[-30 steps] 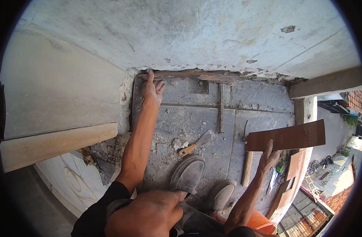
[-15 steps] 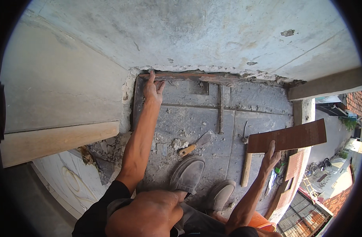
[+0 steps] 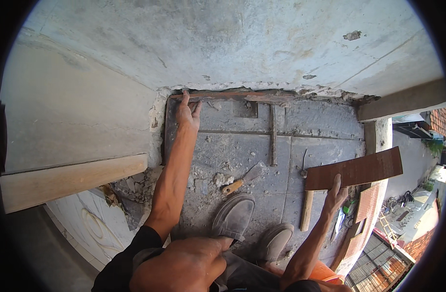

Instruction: The worker is preparing tiles by applying mortar or adhesive to the back with a trowel at a renovation site.

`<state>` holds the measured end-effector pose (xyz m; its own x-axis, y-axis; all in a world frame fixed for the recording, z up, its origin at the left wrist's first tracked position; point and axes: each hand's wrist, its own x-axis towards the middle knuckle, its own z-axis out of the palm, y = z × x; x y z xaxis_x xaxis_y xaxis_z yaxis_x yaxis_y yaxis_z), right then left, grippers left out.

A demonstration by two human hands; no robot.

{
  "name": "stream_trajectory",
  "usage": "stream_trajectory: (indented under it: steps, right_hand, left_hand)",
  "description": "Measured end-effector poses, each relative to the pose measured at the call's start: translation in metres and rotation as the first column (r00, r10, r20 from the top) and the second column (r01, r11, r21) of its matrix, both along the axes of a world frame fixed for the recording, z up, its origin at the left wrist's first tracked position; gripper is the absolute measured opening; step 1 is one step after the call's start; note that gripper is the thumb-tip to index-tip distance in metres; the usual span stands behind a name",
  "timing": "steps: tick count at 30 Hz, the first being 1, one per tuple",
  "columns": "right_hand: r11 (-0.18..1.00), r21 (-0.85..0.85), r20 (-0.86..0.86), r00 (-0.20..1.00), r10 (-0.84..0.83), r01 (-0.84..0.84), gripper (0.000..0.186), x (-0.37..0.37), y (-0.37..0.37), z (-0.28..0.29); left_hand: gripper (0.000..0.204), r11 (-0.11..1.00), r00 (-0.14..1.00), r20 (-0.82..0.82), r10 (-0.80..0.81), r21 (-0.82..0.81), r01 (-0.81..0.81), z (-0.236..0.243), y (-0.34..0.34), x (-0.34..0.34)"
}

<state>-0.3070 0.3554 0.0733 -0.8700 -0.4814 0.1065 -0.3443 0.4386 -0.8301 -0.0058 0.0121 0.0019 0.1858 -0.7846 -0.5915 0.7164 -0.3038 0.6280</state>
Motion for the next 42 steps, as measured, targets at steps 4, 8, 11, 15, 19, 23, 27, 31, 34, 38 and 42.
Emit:
stream_trajectory:
  steps: [4, 8, 11, 15, 19, 23, 27, 31, 34, 38, 42]
  right_hand:
    - [1.000, 0.004, -0.002, 1.000, 0.009, -0.009, 0.033, 0.001, 0.000, -0.001]
    - [1.000, -0.003, 0.012, 1.000, 0.009, -0.009, 0.035, -0.001, 0.004, -0.003]
    - [1.000, -0.022, 0.044, 0.999, -0.015, 0.016, 0.033, -0.003, 0.006, -0.001]
    - [0.999, -0.032, 0.065, 0.998, -0.008, 0.011, 0.032, -0.006, 0.010, -0.002]
    - [1.000, -0.002, 0.072, 0.997, 0.004, -0.004, 0.032, -0.005, 0.011, -0.002]
    - [1.000, -0.004, 0.077, 0.997, -0.009, 0.009, 0.032, -0.002, 0.015, -0.003]
    - [1.000, -0.003, 0.128, 0.992, -0.015, 0.015, 0.031, -0.002, 0.017, 0.006]
    - [0.999, 0.030, 0.013, 1.000, 0.015, -0.016, 0.031, 0.003, 0.015, 0.011]
    - [0.999, -0.003, 0.151, 0.988, 0.041, -0.041, 0.029, 0.009, 0.009, 0.017]
    - [0.999, 0.004, 0.213, 0.976, 0.044, -0.046, 0.027, 0.011, 0.010, 0.030]
    - [0.993, -0.054, 0.304, 0.946, 0.116, -0.104, 0.027, 0.013, 0.015, 0.019]
  left_hand:
    - [0.040, 1.000, 1.000, -0.005, 0.000, 0.012, 0.000, 0.003, -0.001, 0.000]
    - [0.039, 1.000, 1.000, -0.013, 0.013, 0.012, -0.013, 0.003, -0.001, 0.000]
    - [0.038, 1.000, 1.000, -0.024, 0.008, 0.012, -0.007, 0.006, 0.000, -0.003]
    - [0.037, 0.999, 0.999, -0.021, 0.024, 0.030, -0.024, 0.007, 0.000, -0.002]
    - [0.035, 0.999, 1.000, -0.016, 0.026, 0.025, -0.025, 0.008, -0.001, 0.000]
    - [0.034, 1.000, 1.000, -0.019, 0.000, 0.029, 0.000, 0.008, -0.005, 0.005]
    - [0.038, 0.999, 0.999, -0.028, -0.045, 0.001, 0.045, 0.000, -0.008, 0.006]
    - [0.045, 0.999, 0.999, -0.024, -0.037, 0.004, 0.037, -0.007, -0.008, 0.008]
    - [0.049, 0.997, 0.997, -0.012, -0.078, -0.010, 0.078, -0.015, -0.016, 0.018]
    - [0.050, 0.992, 0.991, -0.048, -0.124, 0.030, 0.125, -0.027, -0.022, 0.016]
    - [0.047, 0.986, 0.987, -0.059, -0.150, 0.069, 0.154, -0.025, -0.027, 0.019]
